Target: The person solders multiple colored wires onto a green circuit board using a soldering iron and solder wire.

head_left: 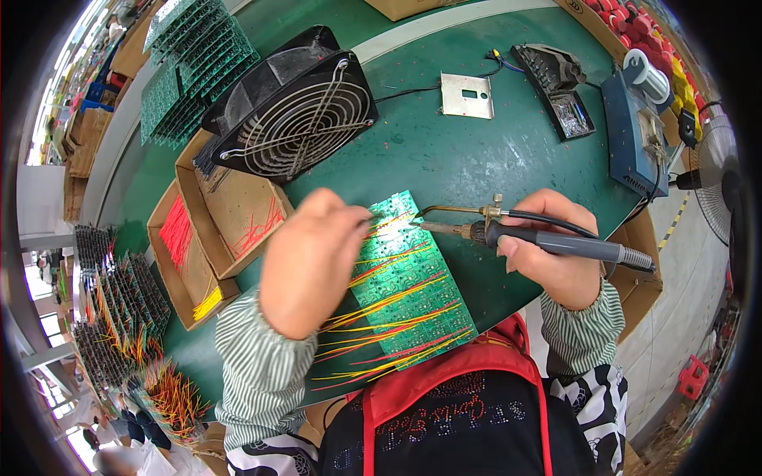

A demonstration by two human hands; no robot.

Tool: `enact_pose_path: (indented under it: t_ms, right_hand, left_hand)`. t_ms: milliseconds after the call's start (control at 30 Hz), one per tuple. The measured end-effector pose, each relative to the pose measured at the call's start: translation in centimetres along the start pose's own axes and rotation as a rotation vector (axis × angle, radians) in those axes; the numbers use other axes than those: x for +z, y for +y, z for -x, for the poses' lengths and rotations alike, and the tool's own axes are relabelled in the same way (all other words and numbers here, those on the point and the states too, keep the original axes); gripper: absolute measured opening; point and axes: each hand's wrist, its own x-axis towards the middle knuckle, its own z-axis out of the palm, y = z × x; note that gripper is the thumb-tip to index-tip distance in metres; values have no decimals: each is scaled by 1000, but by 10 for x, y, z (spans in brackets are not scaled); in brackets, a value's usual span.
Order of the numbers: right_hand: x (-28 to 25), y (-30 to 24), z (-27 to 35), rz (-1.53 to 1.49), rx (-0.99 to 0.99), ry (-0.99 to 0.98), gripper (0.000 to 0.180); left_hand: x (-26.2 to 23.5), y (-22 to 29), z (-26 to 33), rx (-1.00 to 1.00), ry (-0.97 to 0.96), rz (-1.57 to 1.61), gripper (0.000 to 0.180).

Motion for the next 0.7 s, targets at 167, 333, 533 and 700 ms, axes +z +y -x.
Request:
enact_pose_path:
  t_ms: [167, 333, 533, 700]
  right_hand:
    - [-5, 0, 1, -1, -22, 18, 17]
    - [-6, 0, -1, 8, 2, 11, 17]
    - [-5, 2, -4, 10, 0, 5, 17]
    - [-2, 4, -5, 9, 3, 2, 17]
  left_hand:
    - [22, 0, -8, -93, -111, 157, 12]
    - [24, -3, -12, -130, -132, 180, 13]
    - [21, -5, -13, -137, -192, 195, 13]
    - [19, -6, -15, -133, -213, 199, 13]
